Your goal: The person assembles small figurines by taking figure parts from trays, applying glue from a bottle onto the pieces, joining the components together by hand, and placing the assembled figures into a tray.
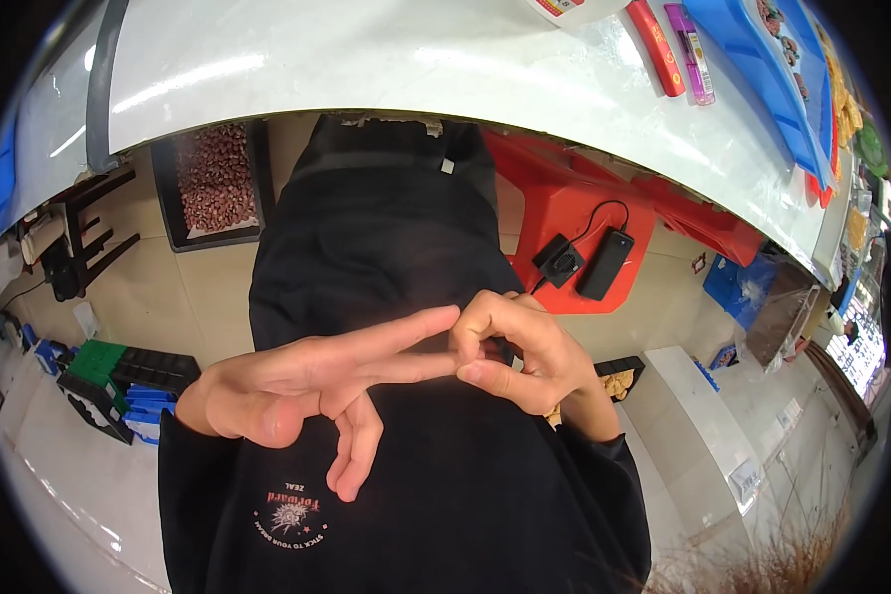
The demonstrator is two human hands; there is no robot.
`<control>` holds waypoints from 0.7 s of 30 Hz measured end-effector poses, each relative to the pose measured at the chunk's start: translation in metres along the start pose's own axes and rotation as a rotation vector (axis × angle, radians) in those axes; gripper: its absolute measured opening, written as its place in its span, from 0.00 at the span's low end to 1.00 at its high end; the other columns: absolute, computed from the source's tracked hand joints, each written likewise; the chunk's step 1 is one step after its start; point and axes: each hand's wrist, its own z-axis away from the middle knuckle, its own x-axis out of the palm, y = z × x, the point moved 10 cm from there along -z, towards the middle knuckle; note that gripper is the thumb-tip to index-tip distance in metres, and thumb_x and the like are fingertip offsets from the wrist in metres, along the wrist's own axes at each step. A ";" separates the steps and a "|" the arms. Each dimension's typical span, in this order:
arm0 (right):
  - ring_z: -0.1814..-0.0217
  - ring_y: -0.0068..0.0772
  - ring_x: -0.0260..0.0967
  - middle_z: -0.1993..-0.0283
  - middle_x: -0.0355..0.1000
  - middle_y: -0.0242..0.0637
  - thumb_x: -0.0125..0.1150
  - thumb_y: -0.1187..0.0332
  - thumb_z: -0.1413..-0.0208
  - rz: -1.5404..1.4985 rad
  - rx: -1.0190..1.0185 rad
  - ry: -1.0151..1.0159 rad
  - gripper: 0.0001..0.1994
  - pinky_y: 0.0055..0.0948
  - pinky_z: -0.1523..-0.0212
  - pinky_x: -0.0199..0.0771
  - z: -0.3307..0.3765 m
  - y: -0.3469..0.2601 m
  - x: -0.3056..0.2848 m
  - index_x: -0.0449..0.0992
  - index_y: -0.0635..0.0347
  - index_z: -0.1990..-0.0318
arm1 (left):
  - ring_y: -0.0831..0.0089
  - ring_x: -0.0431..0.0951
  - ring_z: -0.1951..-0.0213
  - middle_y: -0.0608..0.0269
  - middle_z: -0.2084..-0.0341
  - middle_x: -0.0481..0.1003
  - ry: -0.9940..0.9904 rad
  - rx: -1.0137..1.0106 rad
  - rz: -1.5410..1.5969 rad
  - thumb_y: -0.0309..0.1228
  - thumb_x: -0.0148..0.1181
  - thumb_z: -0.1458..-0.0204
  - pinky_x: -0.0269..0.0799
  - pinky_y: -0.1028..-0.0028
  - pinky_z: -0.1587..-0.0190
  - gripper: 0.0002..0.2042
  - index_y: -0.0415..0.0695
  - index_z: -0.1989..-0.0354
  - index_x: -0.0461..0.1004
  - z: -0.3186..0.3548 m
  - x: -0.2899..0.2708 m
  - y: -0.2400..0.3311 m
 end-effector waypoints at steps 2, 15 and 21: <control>0.80 0.22 0.64 0.78 0.67 0.30 0.57 0.74 0.48 -0.012 -0.004 0.004 0.06 0.21 0.79 0.59 0.000 0.001 -0.001 0.65 0.63 0.69 | 0.66 0.79 0.67 0.38 0.34 0.41 0.028 -0.062 -0.055 0.68 0.51 0.58 0.76 0.73 0.65 0.59 0.42 0.33 0.21 -0.002 0.000 0.000; 0.71 0.30 0.66 0.70 0.67 0.41 0.60 0.78 0.51 0.123 -0.086 0.248 0.09 0.25 0.70 0.65 0.002 -0.011 -0.010 0.64 0.63 0.67 | 0.60 0.80 0.64 0.37 0.34 0.39 0.169 -0.044 -0.162 0.66 0.61 0.64 0.78 0.70 0.64 0.66 0.40 0.35 0.16 0.001 -0.006 0.001; 0.69 0.31 0.66 0.67 0.70 0.46 0.61 0.81 0.59 0.528 -0.214 0.501 0.07 0.24 0.69 0.64 0.012 -0.041 -0.026 0.69 0.65 0.72 | 0.61 0.79 0.68 0.26 0.38 0.45 0.270 0.264 -1.041 0.63 0.66 0.66 0.77 0.73 0.67 0.70 0.33 0.38 0.14 0.002 0.000 0.029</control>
